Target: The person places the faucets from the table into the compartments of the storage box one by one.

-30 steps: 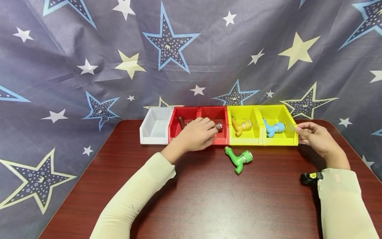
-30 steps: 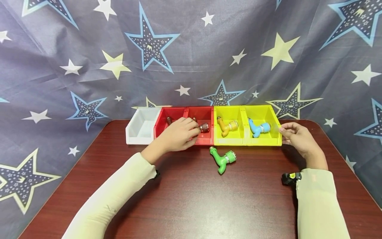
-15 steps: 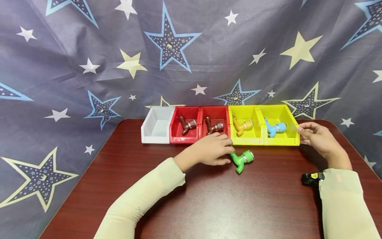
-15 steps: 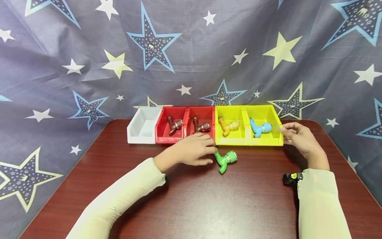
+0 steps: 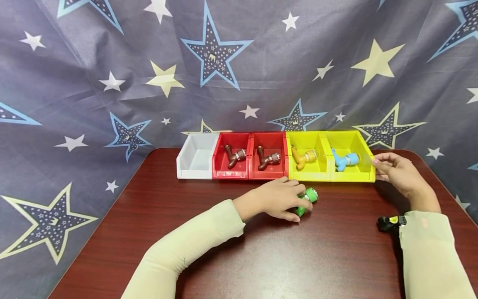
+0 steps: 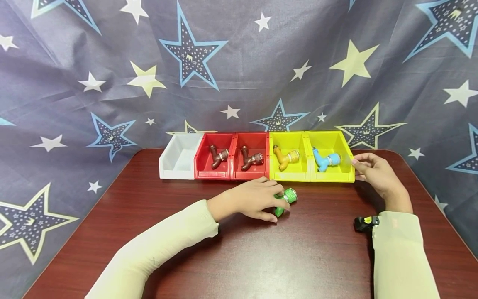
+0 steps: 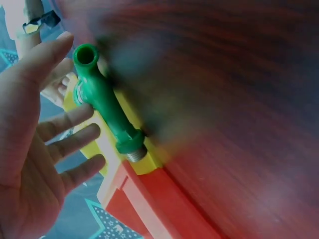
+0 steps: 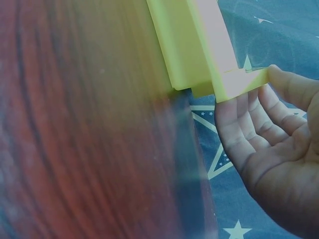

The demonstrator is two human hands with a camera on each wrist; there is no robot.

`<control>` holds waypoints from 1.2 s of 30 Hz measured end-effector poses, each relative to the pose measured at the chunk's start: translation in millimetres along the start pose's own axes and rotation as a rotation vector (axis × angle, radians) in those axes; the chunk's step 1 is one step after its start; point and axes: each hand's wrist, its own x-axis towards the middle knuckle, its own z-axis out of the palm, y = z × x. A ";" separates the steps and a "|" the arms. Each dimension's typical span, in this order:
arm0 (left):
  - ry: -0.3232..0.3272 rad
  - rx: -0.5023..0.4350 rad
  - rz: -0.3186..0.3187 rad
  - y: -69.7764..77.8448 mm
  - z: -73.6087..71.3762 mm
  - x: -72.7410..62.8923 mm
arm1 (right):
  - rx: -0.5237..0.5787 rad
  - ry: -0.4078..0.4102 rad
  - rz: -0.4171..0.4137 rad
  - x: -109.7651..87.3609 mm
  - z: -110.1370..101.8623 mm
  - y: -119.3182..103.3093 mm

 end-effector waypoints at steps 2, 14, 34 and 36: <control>-0.014 0.002 -0.019 0.7 -0.9 2.1 | 0.013 0.000 0.001 0.4 0.0 0.1; -0.088 -0.065 -0.076 -2.9 -1.1 10.2 | 0.024 -0.007 -0.001 0.7 1.9 -1.0; -0.123 -0.086 -0.073 -5.4 -0.6 16.2 | 0.040 0.000 0.021 0.7 0.0 0.6; -0.124 -0.082 -0.065 -5.0 -1.1 15.6 | 0.038 -0.001 0.019 1.0 0.0 0.7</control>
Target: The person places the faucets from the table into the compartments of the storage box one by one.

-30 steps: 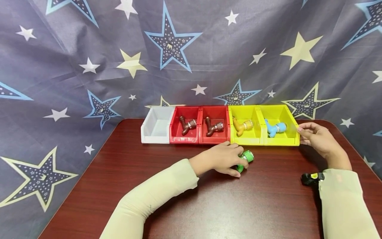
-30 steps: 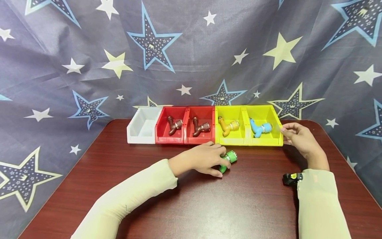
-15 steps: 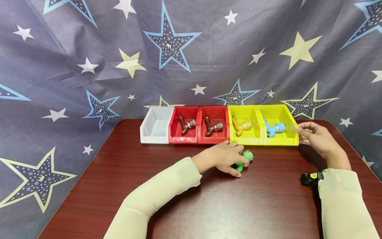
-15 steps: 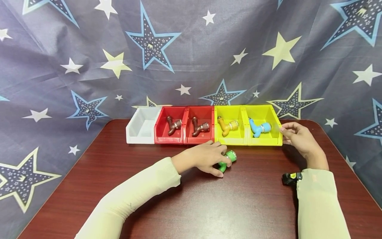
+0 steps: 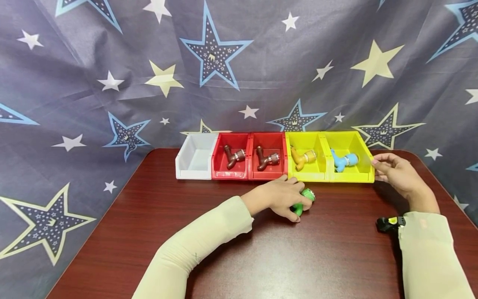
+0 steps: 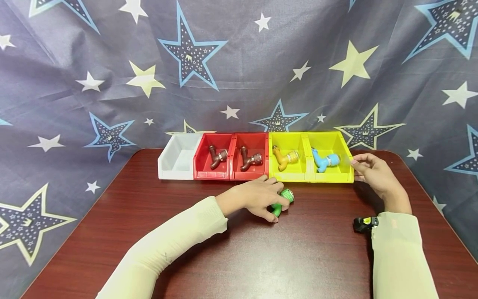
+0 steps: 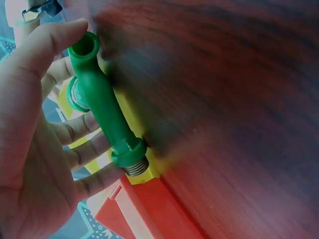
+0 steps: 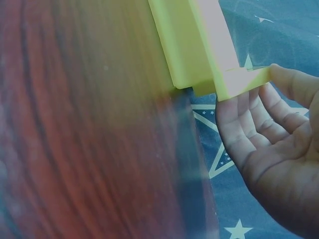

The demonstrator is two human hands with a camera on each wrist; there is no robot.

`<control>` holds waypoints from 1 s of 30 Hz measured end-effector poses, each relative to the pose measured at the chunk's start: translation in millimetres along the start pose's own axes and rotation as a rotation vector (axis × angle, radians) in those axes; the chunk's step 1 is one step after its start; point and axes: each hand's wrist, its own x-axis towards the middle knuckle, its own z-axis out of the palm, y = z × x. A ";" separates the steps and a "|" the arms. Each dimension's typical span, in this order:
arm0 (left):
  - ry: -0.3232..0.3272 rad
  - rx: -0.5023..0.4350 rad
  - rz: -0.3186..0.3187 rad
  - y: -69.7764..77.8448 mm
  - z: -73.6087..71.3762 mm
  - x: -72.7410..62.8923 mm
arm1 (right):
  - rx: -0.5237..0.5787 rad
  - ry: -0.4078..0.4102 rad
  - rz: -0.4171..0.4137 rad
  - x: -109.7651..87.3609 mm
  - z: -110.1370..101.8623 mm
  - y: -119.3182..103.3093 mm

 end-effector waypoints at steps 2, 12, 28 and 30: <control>-0.001 -0.004 0.005 0.5 -0.3 -0.5 | -0.003 -0.001 -0.004 0.3 0.2 0.0; 0.041 0.037 0.020 4.0 -7.6 -6.6 | 0.101 -0.013 -0.029 -0.3 -0.3 3.0; 0.057 0.094 -0.043 -21.0 -27.4 -47.9 | 0.077 -0.018 -0.024 0.7 -1.5 4.3; 0.063 0.095 -0.059 -26.4 -27.0 -53.3 | 0.069 -0.017 -0.018 0.4 -1.7 4.1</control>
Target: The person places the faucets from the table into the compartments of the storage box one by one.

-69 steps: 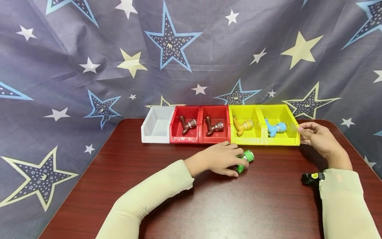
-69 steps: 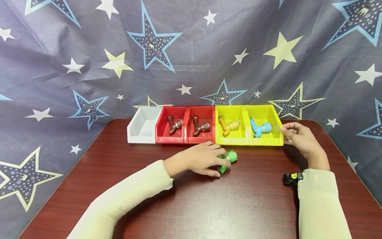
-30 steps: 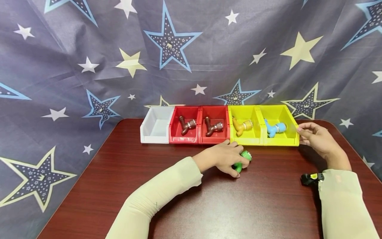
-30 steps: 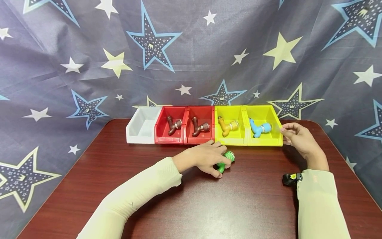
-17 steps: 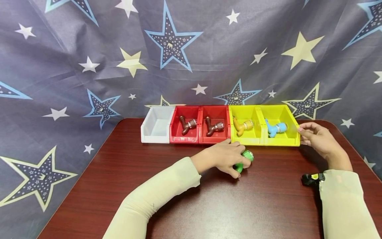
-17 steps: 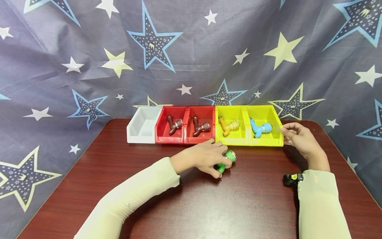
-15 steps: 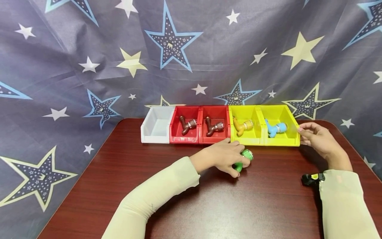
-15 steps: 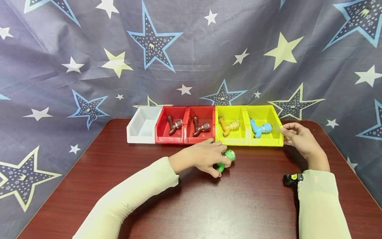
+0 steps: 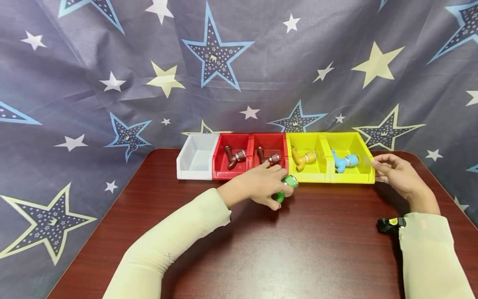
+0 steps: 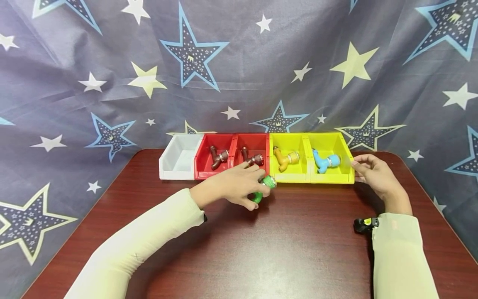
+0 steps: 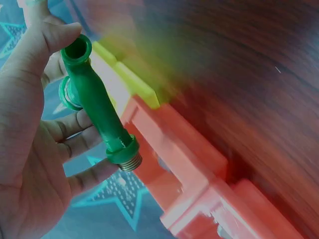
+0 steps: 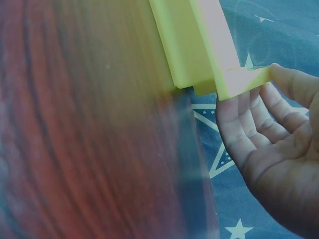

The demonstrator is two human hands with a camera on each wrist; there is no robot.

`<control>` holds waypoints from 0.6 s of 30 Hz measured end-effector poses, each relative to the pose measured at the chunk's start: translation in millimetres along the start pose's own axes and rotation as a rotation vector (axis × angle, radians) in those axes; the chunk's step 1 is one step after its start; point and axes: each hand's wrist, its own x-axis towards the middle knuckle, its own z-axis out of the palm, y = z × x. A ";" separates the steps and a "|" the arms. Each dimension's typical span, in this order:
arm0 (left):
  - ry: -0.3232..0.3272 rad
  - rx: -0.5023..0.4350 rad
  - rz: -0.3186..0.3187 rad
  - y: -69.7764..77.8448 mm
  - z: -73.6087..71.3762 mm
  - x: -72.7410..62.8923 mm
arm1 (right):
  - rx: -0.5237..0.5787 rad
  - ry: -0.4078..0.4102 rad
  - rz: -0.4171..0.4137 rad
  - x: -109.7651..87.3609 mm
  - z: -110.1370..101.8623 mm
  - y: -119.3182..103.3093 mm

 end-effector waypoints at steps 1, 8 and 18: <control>0.006 0.003 -0.005 -2.7 0.1 -2.6 | 0.000 -0.001 0.002 -0.2 -0.2 -0.1; 0.055 -0.006 -0.033 -22.2 3.8 -20.1 | 0.019 -0.004 0.006 -1.2 -1.0 0.4; 0.118 0.000 -0.110 -53.1 7.3 -48.7 | 0.051 0.000 -0.017 -2.7 1.3 -0.6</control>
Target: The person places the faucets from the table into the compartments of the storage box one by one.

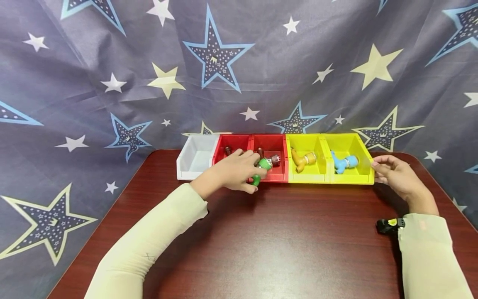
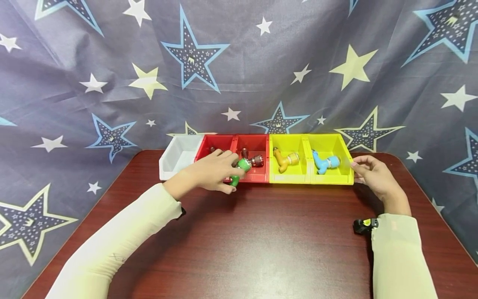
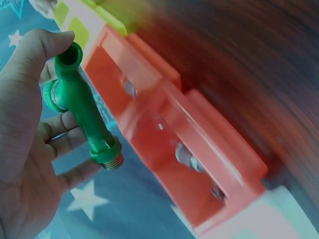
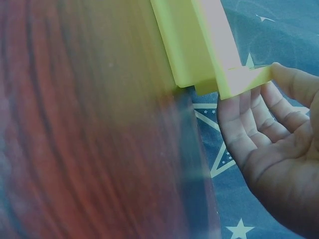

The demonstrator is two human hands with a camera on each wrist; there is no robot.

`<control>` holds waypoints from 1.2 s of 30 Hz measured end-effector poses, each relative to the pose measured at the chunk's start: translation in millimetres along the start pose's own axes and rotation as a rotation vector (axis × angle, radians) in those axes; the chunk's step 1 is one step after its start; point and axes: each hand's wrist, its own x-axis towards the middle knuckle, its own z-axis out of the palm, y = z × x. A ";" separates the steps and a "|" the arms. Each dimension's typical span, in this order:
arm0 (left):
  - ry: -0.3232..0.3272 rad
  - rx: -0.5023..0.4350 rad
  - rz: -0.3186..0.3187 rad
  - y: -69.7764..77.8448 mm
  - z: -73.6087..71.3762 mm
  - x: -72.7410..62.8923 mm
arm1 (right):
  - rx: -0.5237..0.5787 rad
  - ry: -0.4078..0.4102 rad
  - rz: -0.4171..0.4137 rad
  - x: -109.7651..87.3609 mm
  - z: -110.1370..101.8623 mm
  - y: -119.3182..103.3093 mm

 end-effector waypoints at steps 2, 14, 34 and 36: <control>0.013 0.008 -0.011 -7.0 1.1 -5.8 | -0.003 0.000 -0.001 0.3 0.3 0.1; 0.046 0.046 -0.073 -47.8 8.6 -39.9 | -0.012 -0.002 0.017 1.5 -1.0 2.5; 0.109 0.001 -0.182 -105.3 28.7 -87.8 | 0.013 -0.003 -0.005 1.5 -0.5 2.7; 0.112 0.010 -0.190 -109.2 29.7 -91.0 | 0.022 -0.005 -0.007 1.3 -0.3 2.0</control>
